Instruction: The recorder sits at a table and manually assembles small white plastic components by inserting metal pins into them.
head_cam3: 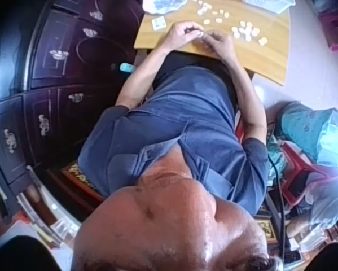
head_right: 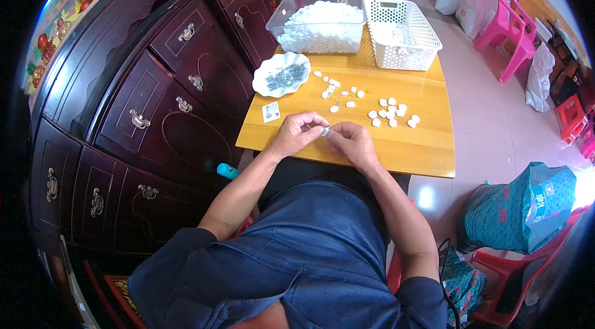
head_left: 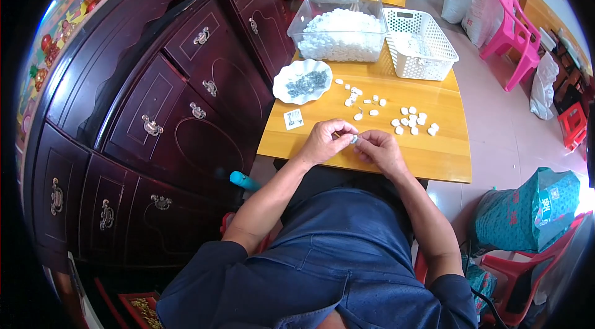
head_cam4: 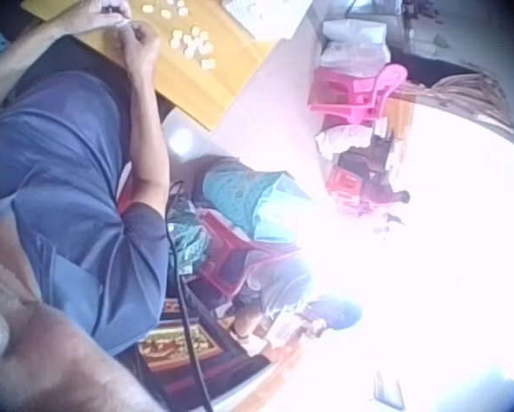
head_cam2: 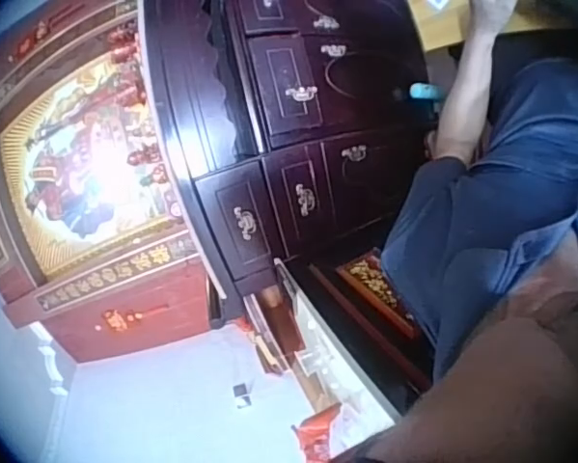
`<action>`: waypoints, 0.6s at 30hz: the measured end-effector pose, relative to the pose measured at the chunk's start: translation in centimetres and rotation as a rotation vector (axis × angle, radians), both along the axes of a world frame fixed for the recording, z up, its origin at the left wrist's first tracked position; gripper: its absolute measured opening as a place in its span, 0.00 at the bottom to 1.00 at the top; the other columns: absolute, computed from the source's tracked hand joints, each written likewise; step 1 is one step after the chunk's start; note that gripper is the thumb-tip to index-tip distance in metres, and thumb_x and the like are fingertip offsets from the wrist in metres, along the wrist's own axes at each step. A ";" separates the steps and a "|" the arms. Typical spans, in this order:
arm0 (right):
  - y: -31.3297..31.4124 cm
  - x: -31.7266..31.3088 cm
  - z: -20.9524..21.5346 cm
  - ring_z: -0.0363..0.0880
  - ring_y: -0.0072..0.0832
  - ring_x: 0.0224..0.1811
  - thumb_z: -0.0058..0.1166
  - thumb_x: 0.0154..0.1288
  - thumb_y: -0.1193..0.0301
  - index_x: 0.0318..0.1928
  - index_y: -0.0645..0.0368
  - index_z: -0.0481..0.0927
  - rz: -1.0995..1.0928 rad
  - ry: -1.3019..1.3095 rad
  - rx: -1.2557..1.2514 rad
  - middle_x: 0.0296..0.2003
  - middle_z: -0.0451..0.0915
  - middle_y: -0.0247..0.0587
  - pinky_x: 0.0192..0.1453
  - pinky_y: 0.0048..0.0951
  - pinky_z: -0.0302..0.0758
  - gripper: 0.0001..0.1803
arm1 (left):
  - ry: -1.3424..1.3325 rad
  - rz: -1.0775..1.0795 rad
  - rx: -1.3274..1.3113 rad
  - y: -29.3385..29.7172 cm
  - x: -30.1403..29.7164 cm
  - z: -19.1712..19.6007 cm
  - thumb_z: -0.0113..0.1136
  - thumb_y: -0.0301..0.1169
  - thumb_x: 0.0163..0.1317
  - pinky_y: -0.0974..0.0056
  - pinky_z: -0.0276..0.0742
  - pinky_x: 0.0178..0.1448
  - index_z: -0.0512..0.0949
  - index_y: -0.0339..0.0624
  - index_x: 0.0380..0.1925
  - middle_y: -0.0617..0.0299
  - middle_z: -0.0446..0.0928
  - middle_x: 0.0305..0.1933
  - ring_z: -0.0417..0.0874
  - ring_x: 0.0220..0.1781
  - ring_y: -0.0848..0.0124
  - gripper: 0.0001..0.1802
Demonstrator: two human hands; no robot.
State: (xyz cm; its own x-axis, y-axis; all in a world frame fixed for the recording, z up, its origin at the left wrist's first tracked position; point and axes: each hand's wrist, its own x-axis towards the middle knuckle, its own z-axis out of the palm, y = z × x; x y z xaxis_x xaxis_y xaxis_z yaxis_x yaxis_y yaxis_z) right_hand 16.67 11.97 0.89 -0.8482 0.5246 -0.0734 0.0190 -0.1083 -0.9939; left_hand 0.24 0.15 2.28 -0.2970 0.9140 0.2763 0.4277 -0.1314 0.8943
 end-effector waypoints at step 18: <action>-0.2 -0.2 0.3 0.75 0.13 0.31 0.58 0.73 0.63 0.42 0.58 0.85 -0.113 0.107 -0.178 0.32 0.83 0.27 0.38 0.17 0.71 0.11 | 0.259 0.092 0.091 -0.2 2.6 2.6 0.75 0.30 0.53 0.64 0.81 0.46 0.77 0.38 0.57 0.56 0.81 0.44 0.84 0.42 0.67 0.30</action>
State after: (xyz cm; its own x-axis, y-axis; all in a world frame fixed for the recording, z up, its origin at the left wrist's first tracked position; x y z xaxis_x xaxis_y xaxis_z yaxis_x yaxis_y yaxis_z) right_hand 16.47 11.77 1.23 -0.7926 0.6036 -0.0862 -0.1077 -0.2778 -0.9546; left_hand 2.84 -0.10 4.86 -0.2866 0.8543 0.4336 0.6542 -0.1561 0.7400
